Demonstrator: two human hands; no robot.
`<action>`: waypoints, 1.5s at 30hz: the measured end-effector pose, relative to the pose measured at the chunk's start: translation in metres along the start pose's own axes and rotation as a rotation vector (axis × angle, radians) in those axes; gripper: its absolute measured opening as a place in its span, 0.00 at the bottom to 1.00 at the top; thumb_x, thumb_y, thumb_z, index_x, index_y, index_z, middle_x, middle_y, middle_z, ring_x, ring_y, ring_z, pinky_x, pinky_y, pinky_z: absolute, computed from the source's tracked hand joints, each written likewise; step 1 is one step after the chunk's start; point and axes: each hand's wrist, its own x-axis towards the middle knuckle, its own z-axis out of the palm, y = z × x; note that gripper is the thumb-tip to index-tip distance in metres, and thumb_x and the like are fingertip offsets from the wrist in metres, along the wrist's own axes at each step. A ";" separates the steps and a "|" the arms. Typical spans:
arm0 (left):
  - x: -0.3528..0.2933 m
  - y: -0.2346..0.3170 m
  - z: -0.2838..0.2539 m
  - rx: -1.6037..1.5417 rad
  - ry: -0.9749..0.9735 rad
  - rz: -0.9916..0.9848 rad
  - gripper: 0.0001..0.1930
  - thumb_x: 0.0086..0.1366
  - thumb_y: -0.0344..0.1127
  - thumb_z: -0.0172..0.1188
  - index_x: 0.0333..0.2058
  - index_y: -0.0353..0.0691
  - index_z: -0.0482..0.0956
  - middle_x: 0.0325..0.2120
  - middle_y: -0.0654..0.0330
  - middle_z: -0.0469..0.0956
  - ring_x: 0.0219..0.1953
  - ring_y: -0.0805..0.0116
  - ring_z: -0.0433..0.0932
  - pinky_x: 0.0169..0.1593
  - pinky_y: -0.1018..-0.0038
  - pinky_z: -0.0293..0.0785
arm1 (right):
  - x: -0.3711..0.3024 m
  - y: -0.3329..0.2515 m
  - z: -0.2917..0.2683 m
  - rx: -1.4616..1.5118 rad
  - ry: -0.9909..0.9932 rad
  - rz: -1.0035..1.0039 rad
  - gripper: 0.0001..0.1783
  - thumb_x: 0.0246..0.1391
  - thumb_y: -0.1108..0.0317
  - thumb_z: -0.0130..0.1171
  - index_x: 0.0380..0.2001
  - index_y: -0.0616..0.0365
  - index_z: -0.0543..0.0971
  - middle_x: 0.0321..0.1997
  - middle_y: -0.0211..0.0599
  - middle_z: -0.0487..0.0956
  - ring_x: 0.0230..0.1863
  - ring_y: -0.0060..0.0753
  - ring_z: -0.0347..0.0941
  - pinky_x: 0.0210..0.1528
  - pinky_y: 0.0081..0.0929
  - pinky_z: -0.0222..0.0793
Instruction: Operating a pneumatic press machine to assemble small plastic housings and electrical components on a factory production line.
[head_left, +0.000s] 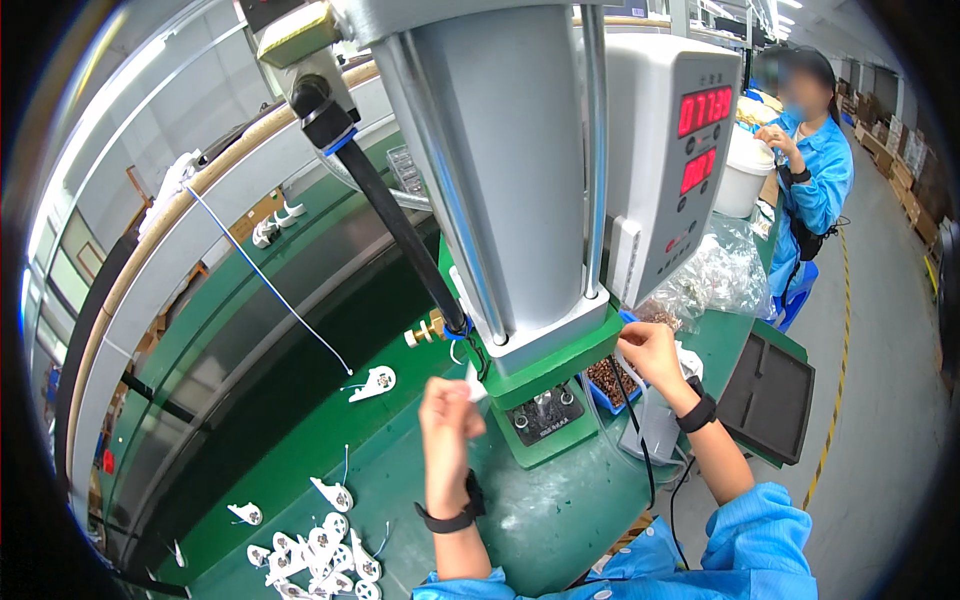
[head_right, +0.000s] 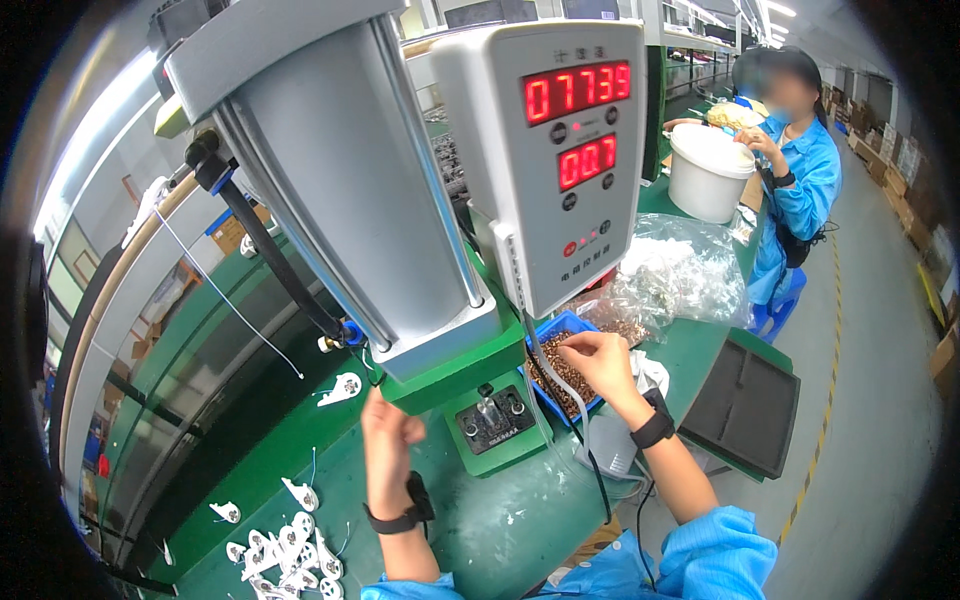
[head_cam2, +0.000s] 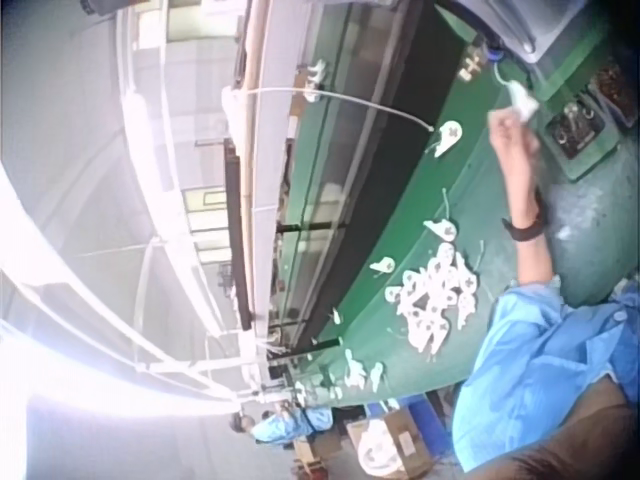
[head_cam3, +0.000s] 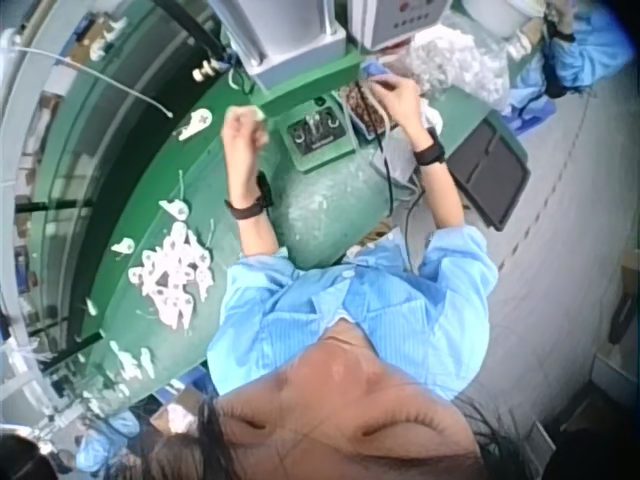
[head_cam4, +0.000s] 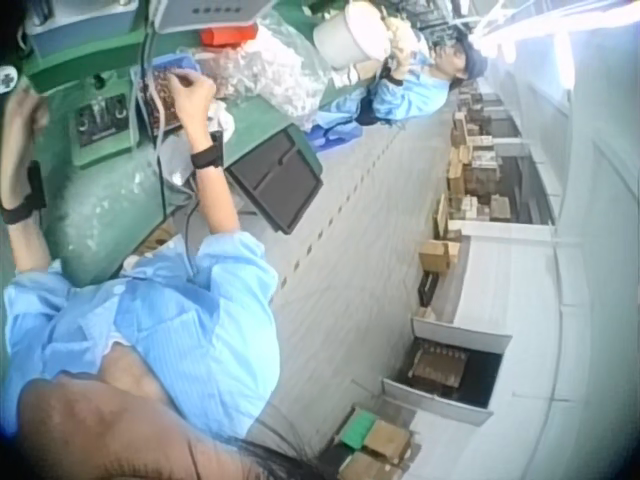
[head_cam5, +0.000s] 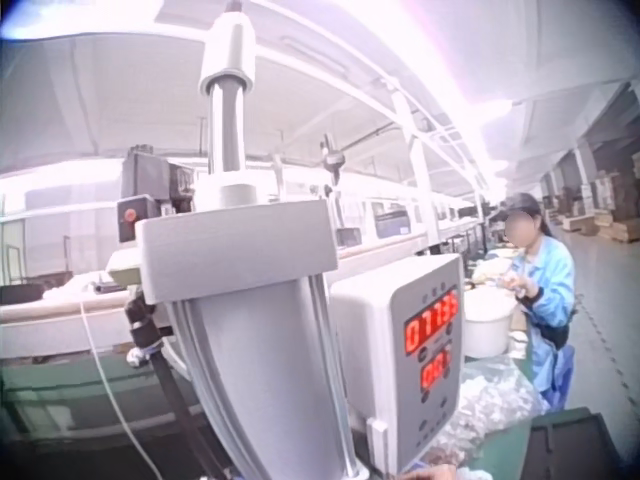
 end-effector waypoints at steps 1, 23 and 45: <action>0.012 0.003 -0.008 -0.051 0.040 0.030 0.05 0.63 0.34 0.50 0.29 0.42 0.66 0.16 0.71 0.61 0.16 0.84 0.61 0.19 0.86 0.57 | -0.002 0.005 -0.003 0.097 0.013 0.076 0.08 0.41 0.70 0.62 0.27 0.63 0.81 0.24 0.38 0.80 0.24 0.22 0.75 0.29 0.20 0.69; -0.013 0.007 0.008 0.489 -0.089 0.036 0.11 0.64 0.34 0.48 0.44 0.39 0.64 0.20 0.62 0.72 0.21 0.77 0.66 0.24 0.77 0.64 | -0.062 0.019 -0.027 0.579 -0.191 0.148 0.07 0.49 0.74 0.59 0.33 0.65 0.77 0.30 0.32 0.78 0.32 0.18 0.73 0.36 0.16 0.68; -0.015 -0.012 0.020 0.716 -0.140 0.120 0.13 0.61 0.34 0.53 0.40 0.31 0.71 0.31 0.57 0.76 0.29 0.71 0.75 0.31 0.74 0.70 | -0.088 0.021 0.007 0.100 0.073 -0.050 0.05 0.42 0.77 0.60 0.26 0.64 0.77 0.21 0.33 0.71 0.21 0.19 0.64 0.25 0.18 0.59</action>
